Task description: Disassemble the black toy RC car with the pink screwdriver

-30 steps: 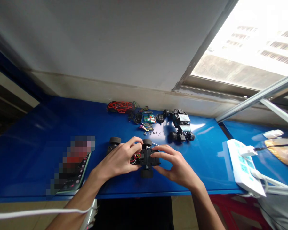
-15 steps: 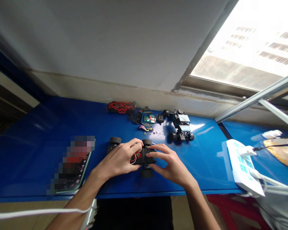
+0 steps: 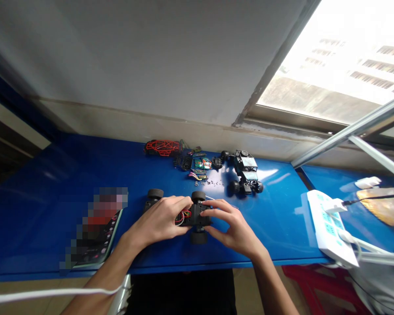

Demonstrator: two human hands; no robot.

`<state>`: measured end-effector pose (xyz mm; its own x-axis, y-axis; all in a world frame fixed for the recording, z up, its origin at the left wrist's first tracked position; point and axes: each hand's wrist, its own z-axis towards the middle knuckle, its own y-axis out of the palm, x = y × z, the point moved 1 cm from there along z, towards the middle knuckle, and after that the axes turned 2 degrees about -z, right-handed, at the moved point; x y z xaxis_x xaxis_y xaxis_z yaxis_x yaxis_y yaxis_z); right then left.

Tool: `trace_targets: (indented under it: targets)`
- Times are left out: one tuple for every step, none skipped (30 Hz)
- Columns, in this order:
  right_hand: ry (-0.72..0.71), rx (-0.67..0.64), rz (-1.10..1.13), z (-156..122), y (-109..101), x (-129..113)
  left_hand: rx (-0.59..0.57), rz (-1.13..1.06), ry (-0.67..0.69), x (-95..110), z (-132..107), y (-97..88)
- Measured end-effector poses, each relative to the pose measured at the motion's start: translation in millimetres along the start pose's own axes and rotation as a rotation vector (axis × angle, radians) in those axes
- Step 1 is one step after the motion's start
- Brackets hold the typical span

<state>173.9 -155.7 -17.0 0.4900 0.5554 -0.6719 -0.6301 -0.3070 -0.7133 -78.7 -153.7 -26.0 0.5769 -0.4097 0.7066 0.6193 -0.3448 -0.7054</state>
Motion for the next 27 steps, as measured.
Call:
trace_targets:
  targets:
    - [-0.001, 0.004, 0.004, -0.1, 0.3, -0.2, 0.002, -0.002, 0.0, -0.2, -0.2, 0.0]
    - [-0.002, 0.008, 0.007, -0.2, 0.4, -0.5, 0.006, -0.004, 0.002, -0.5, -0.4, 0.0]
    - [-0.003, 0.011, 0.009, -0.3, 0.4, -0.8, 0.013, -0.006, 0.006, -0.8, -0.7, 0.1]
    - [-0.004, 0.015, 0.011, -0.4, 0.3, -1.2, 0.021, -0.009, 0.011, -1.1, -0.9, 0.3]
    - [-0.004, 0.019, 0.013, -0.6, 0.2, -1.5, 0.029, -0.012, 0.017, -1.4, -1.1, 0.5]
    - [-0.004, 0.021, 0.015, -0.8, 0.0, -1.8, 0.034, -0.015, 0.021, -1.6, -1.3, 0.7]
    - [-0.004, 0.024, 0.016, -1.0, -0.2, -2.0, 0.038, -0.017, 0.021, -1.7, -1.4, 0.9]
    - [-0.004, 0.026, 0.017, -1.0, -0.4, -2.2, 0.038, -0.018, 0.019, -1.7, -1.3, 1.0]
    - [-0.003, 0.028, 0.018, -1.0, -0.6, -2.2, 0.036, -0.017, 0.014, -1.5, -1.2, 1.1]
    - [-0.001, 0.031, 0.018, -0.8, -0.7, -2.1, 0.032, -0.016, 0.009, -1.2, -1.1, 0.9]
    - [0.0, 0.033, 0.019, -0.5, -0.7, -2.1, 0.028, -0.016, 0.006, -0.7, -0.9, 0.7]
    - [0.0, 0.035, 0.021, -0.1, -0.7, -2.0, 0.025, -0.016, 0.005, -0.2, -0.7, 0.3]
    - [0.0, 0.036, 0.023, 0.4, -0.7, -2.0, 0.022, -0.019, 0.005, 0.3, -0.6, -0.1]
    - [0.001, 0.039, 0.026, 0.8, -0.6, -2.1, 0.02, -0.023, 0.005, 0.9, -0.6, -0.6]
    - [0.003, 0.04, 0.029, 1.2, -0.5, -2.2, 0.02, -0.028, 0.006, 1.3, -0.6, -1.0]
    - [0.007, 0.042, 0.032, 1.5, -0.4, -2.4, 0.019, -0.035, 0.01, 1.8, -0.7, -1.3]
    - [0.013, 0.043, 0.035, 1.7, -0.2, -2.6, 0.018, -0.042, 0.015, 2.2, -0.8, -1.6]
    - [0.02, 0.043, 0.037, 1.7, -0.1, -2.9, 0.017, -0.049, 0.021, 2.5, -0.9, -1.8]
    - [0.025, 0.041, 0.04, 1.7, 0.0, -3.1, 0.017, -0.055, 0.026, 2.9, -1.0, -2.0]
    - [0.027, 0.039, 0.042, 1.6, 0.1, -3.3, 0.017, -0.058, 0.031, 3.2, -1.0, -2.1]
    - [0.025, 0.035, 0.043, 1.5, 0.1, -3.5, 0.017, -0.059, 0.034, 3.4, -0.8, -2.3]
    - [0.02, 0.033, 0.044, 1.4, 0.0, -3.6, 0.018, -0.059, 0.038, 3.6, -0.5, -2.4]
    - [0.016, 0.029, 0.043, 1.5, -0.1, -3.6, 0.018, -0.059, 0.043, 3.8, -0.2, -2.6]
    - [0.012, 0.025, 0.041, 1.5, -0.3, -3.6, 0.017, -0.06, 0.048, 3.9, 0.2, -2.8]
    - [0.008, 0.022, 0.038, 1.6, -0.4, -3.6, 0.017, -0.061, 0.053, 3.9, 0.6, -3.0]
    - [0.005, 0.02, 0.033, 1.7, -0.6, -3.6, 0.017, -0.063, 0.056, 3.9, 1.0, -3.2]
    - [0.004, 0.018, 0.027, 1.7, -0.8, -3.5, 0.017, -0.064, 0.056, 3.9, 1.2, -3.4]
